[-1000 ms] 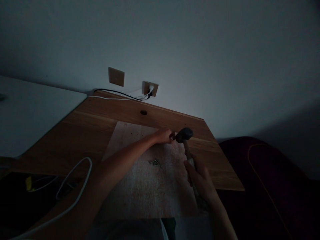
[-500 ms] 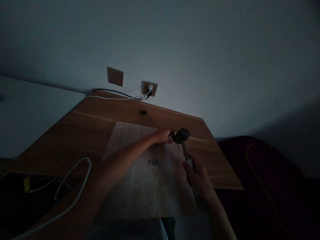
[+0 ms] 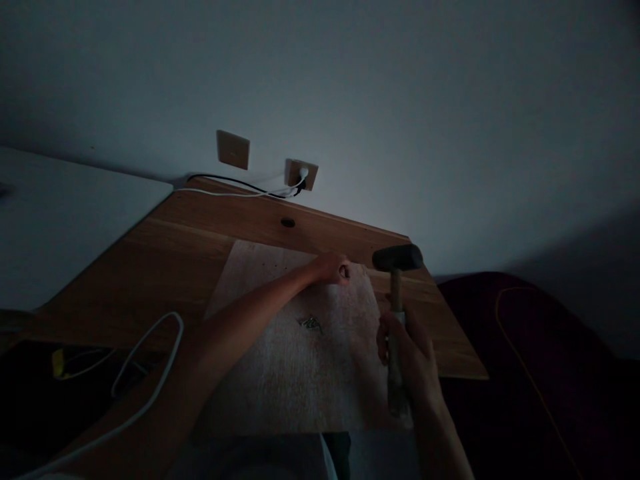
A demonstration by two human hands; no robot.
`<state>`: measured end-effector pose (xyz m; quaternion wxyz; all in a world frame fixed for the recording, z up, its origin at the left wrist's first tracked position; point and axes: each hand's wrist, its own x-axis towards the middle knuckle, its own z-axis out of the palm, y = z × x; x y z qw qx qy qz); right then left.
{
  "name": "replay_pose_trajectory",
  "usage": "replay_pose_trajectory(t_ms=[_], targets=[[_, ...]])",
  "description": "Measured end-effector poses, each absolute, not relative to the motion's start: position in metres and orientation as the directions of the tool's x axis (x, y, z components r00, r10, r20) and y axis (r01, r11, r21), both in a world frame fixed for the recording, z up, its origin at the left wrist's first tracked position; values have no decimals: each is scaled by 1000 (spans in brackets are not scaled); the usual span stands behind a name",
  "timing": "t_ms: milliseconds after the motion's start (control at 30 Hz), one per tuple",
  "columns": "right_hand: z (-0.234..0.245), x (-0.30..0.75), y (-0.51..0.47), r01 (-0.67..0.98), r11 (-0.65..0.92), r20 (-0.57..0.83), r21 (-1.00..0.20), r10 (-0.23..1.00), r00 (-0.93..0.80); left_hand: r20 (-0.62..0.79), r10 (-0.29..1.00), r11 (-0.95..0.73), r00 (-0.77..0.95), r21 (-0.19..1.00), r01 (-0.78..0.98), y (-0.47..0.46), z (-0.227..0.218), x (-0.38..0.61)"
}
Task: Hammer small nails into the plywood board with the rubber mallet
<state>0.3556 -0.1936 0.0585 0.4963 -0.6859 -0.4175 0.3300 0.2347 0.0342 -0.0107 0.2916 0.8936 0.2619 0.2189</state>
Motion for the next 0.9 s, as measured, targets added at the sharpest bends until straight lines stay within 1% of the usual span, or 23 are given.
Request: replay_pose_trajectory(t_ms=[100,167,233,300,533,767,900], targets=[[63,362,-192,232,-221,-102,-947,895,435,217,612,-667,760,659,348,34,-10,234],[61,368,-191,279,-294,-155,-914,890,428,183,622,-633,761,690,351,34,-9,233],[56,372,-191,339,-326,-171,-882,894,414,169,620,-616,766,710,342,34,-9,232],[51,373,-191,375,-319,-163,-871,905,392,168,616,-616,770,712,337,34,-9,232],[52,368,-188,394,-258,-107,-882,924,366,150,622,-600,768,721,346,35,-10,232],[50,370,-190,369,-256,-120,-894,928,352,145,613,-601,777,724,339,34,-6,230],[50,369,-190,376,-280,-140,-883,923,358,150,609,-601,779,728,330,34,-7,230]])
